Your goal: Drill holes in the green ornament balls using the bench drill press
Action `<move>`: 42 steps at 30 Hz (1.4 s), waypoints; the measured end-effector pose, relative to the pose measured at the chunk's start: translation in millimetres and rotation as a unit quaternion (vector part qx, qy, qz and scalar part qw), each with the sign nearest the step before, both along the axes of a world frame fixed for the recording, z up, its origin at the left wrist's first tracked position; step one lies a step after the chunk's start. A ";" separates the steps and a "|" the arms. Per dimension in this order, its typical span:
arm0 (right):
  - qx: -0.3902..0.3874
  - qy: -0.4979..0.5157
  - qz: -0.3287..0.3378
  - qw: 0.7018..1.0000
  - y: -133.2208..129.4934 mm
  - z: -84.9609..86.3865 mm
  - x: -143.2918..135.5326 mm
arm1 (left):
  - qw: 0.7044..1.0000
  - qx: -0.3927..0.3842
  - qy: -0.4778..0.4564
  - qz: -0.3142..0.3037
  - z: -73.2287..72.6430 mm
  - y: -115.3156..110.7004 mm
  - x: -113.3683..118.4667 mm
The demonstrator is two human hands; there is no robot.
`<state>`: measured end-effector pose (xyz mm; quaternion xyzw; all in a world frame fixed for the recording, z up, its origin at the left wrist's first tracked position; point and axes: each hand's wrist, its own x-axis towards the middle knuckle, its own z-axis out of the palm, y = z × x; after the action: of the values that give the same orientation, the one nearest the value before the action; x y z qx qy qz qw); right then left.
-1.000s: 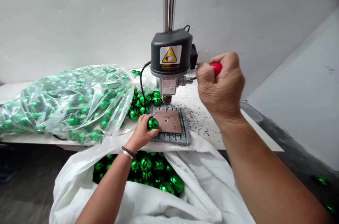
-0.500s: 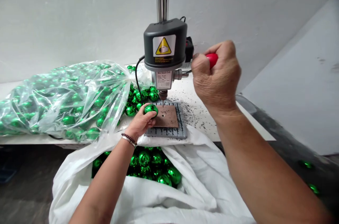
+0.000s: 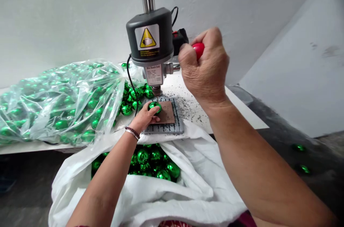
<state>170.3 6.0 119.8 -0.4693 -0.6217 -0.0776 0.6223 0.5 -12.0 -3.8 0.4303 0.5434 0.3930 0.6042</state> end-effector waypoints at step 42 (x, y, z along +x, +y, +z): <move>-0.021 0.007 0.009 1.000 -21.5 -10.8 1.2 | 0.978 0.051 0.199 -0.020 -0.2 -0.1 12.1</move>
<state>171.5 -15.5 109.0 -0.4774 -0.6230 -0.0555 0.6172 12.6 -12.1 -4.0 0.5409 0.6234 0.3146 0.4689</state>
